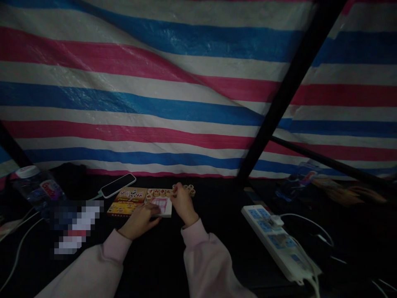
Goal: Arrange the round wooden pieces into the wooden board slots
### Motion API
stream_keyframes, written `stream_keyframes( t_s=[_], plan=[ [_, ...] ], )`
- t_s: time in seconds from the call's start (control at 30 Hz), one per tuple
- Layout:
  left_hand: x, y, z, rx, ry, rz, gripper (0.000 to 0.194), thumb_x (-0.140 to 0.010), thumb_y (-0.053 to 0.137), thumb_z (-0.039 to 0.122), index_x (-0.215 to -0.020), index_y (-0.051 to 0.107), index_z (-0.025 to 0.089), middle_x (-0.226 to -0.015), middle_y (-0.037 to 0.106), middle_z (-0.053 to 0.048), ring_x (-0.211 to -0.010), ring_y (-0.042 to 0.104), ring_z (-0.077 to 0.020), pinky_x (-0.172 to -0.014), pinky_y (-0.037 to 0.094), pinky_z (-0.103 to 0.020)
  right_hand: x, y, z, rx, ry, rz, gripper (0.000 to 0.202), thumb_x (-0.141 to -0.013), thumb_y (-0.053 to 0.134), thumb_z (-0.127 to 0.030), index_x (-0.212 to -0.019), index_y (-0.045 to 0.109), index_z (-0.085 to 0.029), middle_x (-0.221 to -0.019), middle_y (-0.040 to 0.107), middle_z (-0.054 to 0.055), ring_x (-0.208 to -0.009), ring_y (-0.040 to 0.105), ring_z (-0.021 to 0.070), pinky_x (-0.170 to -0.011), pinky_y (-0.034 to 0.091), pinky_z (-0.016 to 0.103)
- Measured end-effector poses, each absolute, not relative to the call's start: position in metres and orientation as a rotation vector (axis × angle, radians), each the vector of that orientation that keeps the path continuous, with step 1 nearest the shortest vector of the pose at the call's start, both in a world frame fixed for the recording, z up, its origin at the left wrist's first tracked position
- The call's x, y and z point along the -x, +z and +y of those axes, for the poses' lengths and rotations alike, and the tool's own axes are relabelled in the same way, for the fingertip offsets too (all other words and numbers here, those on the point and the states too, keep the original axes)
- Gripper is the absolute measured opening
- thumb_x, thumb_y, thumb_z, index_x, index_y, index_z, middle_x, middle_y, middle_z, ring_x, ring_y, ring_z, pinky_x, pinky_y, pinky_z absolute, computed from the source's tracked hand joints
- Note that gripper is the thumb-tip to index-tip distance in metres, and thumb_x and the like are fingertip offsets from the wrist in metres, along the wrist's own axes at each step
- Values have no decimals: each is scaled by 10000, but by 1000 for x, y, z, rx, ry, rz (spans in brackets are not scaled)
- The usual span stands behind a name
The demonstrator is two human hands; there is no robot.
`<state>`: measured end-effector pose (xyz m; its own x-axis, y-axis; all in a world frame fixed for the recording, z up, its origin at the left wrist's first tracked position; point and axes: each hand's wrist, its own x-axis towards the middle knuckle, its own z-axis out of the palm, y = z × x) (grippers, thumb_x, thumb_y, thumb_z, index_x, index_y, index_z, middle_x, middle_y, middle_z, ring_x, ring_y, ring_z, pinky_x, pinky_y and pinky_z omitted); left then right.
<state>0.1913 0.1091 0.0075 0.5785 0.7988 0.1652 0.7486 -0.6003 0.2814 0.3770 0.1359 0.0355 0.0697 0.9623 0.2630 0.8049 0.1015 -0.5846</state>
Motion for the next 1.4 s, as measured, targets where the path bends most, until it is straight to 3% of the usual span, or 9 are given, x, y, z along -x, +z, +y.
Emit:
stream_keyframes(
  t_s=[0.1, 0.4, 1.4],
  plan=[
    [-192, 9, 109, -2622, 368, 1308, 233, -829, 526, 325, -986, 659, 214, -1040, 647, -64, -1015, 567, -224, -908, 401, -374, -346, 14, 143, 1612, 369, -1814, 233, -651, 552, -37, -827, 505, -183, -759, 566, 0, -711, 540, 136, -645, 379, 235],
    [-192, 8, 111, -2614, 380, 1301, 203, -804, 536, 281, -920, 676, 193, -1044, 637, -73, -1029, 559, -222, -905, 413, -349, -325, -42, 155, 1432, 497, -1722, 209, -721, 498, -55, -894, 522, -170, -848, 584, 36, -753, 549, 149, -703, 437, 271],
    [-193, 11, 111, -2600, 371, 1305, 201, -790, 550, 271, -932, 672, 198, -1058, 634, -70, -1036, 553, -214, -915, 408, -339, -321, -2, 134, 1697, 263, -1945, 182, -807, 499, -138, -944, 595, -210, -943, 636, 47, -935, 557, 177, -832, 377, 288]
  ],
)
